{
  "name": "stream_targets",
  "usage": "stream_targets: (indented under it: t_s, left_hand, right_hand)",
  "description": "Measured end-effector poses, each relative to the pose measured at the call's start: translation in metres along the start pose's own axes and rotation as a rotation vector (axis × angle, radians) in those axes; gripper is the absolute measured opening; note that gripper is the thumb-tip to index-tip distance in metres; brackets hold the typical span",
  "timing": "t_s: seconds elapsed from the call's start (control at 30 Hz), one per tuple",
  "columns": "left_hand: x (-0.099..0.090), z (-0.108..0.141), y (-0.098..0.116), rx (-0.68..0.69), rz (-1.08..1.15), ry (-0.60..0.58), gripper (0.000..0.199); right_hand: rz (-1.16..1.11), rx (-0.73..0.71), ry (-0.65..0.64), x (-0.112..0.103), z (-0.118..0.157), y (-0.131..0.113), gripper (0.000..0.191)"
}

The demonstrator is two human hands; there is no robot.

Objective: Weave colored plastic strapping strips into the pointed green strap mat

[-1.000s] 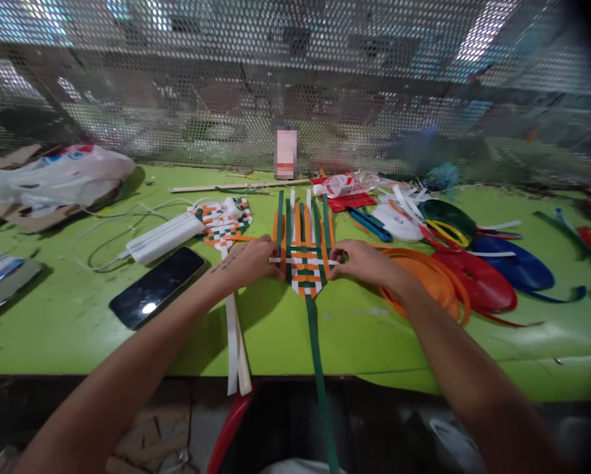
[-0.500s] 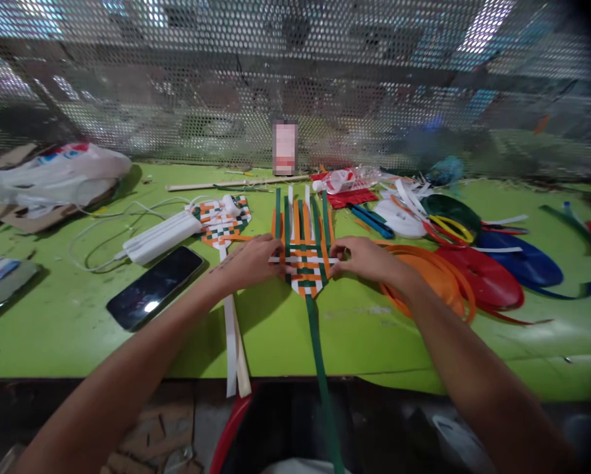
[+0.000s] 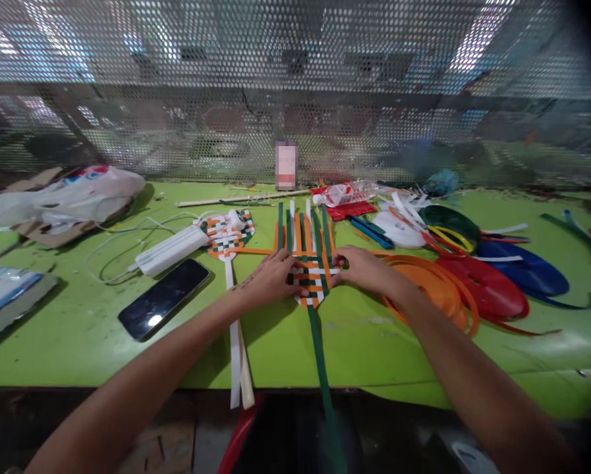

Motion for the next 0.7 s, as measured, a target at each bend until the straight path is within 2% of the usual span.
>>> stream_targets:
  t_s: [0.23,0.7]
  left_hand:
    - [-0.001,-0.003,0.003,-0.029,-0.012,-0.007,0.053]
    - [0.000,-0.004,0.003,-0.041,-0.044,-0.024,0.048]
  right_hand:
    - [-0.205,-0.027,-0.168,0.013,0.005,-0.015,0.029]
    - [-0.225,-0.015,-0.161,0.016,0.006,-0.020,0.032]
Point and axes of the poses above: each hand's wrist, its own z-axis away from the middle knuckle, its own x-axis out of the palm, y = z × x, the point moved 7 cm from there along -z, towards the middle knuckle, and after that the axes turned 5 degrees about -z, right-handed, at the moved point
